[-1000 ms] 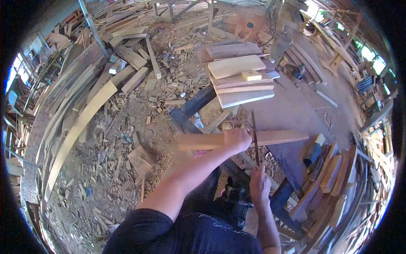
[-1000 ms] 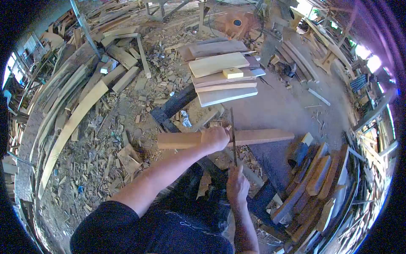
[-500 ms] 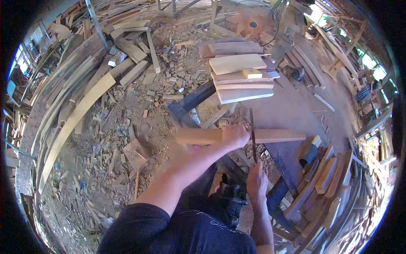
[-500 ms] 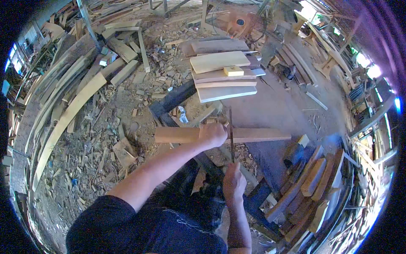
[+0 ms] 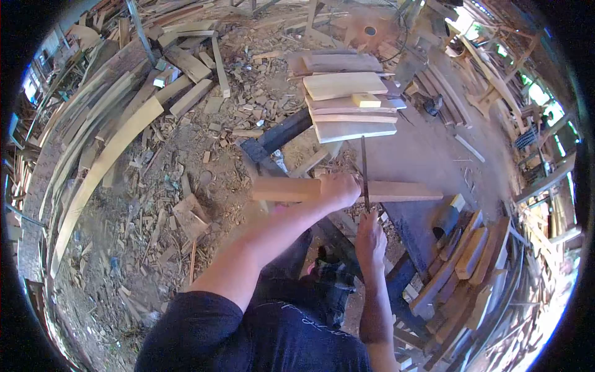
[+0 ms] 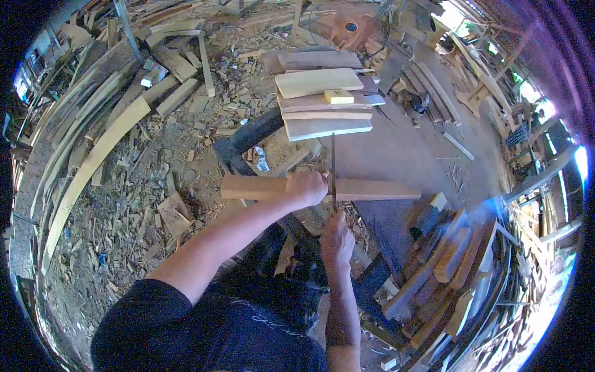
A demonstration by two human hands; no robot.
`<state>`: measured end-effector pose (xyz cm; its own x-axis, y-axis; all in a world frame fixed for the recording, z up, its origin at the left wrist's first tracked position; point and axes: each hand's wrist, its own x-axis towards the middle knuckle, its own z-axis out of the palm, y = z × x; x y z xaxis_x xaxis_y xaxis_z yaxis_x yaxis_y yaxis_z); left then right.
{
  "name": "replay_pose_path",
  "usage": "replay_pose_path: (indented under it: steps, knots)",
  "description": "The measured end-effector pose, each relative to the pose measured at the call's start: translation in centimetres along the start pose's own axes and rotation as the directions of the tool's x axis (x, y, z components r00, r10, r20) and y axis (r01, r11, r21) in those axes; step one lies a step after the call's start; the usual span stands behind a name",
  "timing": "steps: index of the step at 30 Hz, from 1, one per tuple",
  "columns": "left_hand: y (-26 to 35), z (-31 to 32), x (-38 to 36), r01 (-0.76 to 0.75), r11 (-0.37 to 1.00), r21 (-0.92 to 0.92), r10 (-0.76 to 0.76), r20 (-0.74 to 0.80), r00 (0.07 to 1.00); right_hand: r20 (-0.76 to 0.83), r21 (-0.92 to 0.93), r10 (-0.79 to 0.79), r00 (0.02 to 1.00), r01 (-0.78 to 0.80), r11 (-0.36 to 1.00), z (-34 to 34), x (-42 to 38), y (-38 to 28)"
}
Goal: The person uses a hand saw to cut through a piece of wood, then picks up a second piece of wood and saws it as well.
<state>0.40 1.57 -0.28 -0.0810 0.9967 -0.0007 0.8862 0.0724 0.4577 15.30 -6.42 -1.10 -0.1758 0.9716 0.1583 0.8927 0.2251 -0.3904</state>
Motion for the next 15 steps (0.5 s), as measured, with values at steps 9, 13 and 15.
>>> replay_pose_path:
  steps: [9, 13, 15]
  knots:
    - [0.0, -0.3, 0.1, 0.023, 0.998, -0.055, -0.020, 0.054, 0.998, 0.055, -0.010, 0.058, 0.997, -0.057, 0.998, -0.5, 0.1, -0.8]
    - [-0.6, 0.3, 0.2, -0.107, 0.993, 0.054, 0.106, 0.019, 0.994, -0.004, 0.057, -0.068, 0.998, 0.069, 0.996, -1.8, -1.2, -1.3]
    - [-0.7, 0.5, 0.2, -0.125, 0.988, 0.091, 0.129, -0.034, 0.991, 0.025, 0.013, 0.002, 1.000, -0.002, 1.000, -1.9, -2.5, -0.9]
